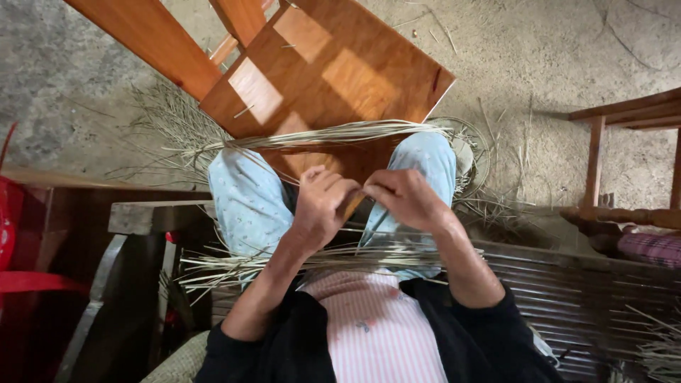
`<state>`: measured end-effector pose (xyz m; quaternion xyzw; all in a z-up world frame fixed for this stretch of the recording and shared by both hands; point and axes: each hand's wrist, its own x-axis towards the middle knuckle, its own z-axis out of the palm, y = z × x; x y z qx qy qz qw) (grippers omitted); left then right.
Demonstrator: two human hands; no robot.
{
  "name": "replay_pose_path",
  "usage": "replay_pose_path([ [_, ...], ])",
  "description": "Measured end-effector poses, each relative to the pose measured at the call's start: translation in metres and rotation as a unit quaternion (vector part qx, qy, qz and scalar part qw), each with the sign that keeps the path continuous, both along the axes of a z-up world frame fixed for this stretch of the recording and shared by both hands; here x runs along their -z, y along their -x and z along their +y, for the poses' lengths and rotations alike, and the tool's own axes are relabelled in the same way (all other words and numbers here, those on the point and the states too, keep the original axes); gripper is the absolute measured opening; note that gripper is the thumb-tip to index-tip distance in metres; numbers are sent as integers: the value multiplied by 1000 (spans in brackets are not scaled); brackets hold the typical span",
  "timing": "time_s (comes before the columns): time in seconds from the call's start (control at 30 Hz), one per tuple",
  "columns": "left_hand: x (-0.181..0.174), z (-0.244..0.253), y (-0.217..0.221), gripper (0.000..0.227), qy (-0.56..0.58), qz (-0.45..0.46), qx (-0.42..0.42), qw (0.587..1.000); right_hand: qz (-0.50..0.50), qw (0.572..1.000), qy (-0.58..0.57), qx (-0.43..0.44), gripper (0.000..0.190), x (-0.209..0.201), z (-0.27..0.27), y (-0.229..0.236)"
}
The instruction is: Weaving straw strands around a wooden chair frame to create a seat
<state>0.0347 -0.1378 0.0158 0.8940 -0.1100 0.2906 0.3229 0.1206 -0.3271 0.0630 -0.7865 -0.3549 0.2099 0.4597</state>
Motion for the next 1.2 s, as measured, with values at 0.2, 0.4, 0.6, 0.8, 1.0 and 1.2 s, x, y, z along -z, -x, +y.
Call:
replay_pose_path([
  [0.2, -14, 14, 1, 4, 81, 13, 22, 996, 89, 993, -35, 73, 21, -19, -13, -2],
  [0.4, -25, 9, 6, 5, 60, 26, -2, 998, 28, 995, -42, 89, 10, -12, 3, 11],
  [0.6, -56, 3, 4, 8, 37, -30, 24, 999, -79, 994, -25, 72, 4, -18, 10, 16],
  [0.8, -67, 1, 11, 6, 174, -43, 46, 983, 79, 990, -118, -2, 95, -44, 23, 19],
  [1.0, -86, 11, 18, 5, 285, -1, 59, 957, 224, 960, -170, -19, 85, -28, 32, 25],
  [1.2, -85, 9, 16, 7, 80, -57, 4, 995, -66, 983, -166, 33, 39, -49, 17, 24],
])
